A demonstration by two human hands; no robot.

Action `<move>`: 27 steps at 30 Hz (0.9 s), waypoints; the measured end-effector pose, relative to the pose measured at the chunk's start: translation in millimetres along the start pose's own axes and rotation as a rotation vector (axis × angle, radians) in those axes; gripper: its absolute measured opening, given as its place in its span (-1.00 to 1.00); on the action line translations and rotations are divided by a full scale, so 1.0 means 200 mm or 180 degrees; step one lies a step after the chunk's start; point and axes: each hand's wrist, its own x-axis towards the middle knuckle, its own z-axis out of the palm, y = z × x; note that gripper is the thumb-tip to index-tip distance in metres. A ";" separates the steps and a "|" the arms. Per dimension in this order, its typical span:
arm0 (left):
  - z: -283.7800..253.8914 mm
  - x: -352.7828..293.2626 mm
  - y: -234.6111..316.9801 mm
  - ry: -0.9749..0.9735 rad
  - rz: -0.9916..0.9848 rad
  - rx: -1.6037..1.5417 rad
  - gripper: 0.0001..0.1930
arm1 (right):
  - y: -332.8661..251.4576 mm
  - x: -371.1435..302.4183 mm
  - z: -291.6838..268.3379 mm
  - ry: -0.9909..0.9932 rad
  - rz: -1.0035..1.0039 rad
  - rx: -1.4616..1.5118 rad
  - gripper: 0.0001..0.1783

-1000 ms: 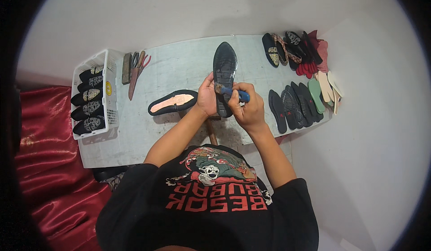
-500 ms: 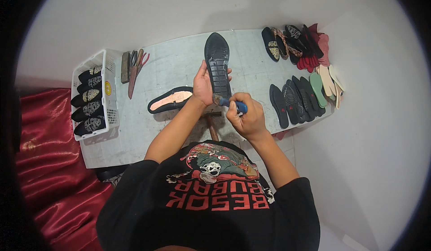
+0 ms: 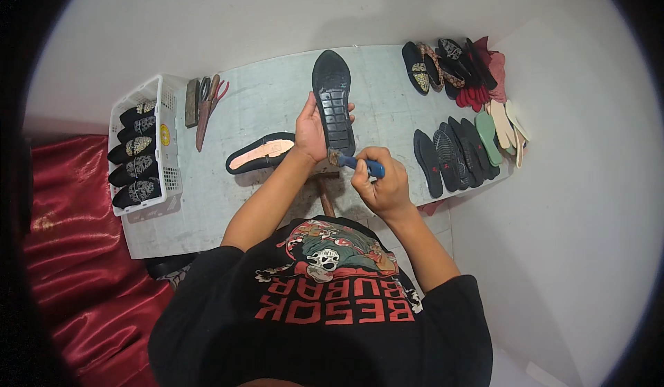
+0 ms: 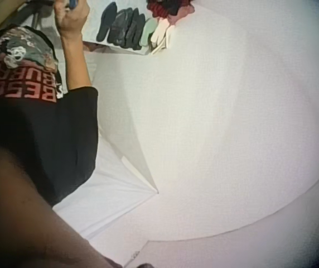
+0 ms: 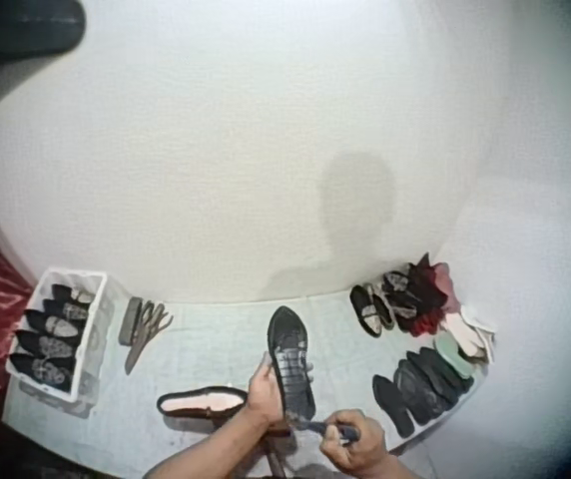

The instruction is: Applying glue to the bottom of shoe soles using a brush.

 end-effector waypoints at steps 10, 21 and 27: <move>0.02 0.01 -0.03 -0.0269 -0.0322 -0.0264 -0.36 | 0.06 0.12 -0.11 0.0250 -0.0207 -0.0457 -0.87; -0.02 0.00 -0.04 -0.0106 -0.0221 -0.0341 -0.33 | 0.08 0.08 -0.10 0.0139 -0.0134 -0.0300 -0.89; 0.00 0.00 -0.07 -0.0123 -0.0142 -0.0094 -0.33 | 0.10 0.17 -0.09 0.0391 -0.0116 -0.0428 -0.89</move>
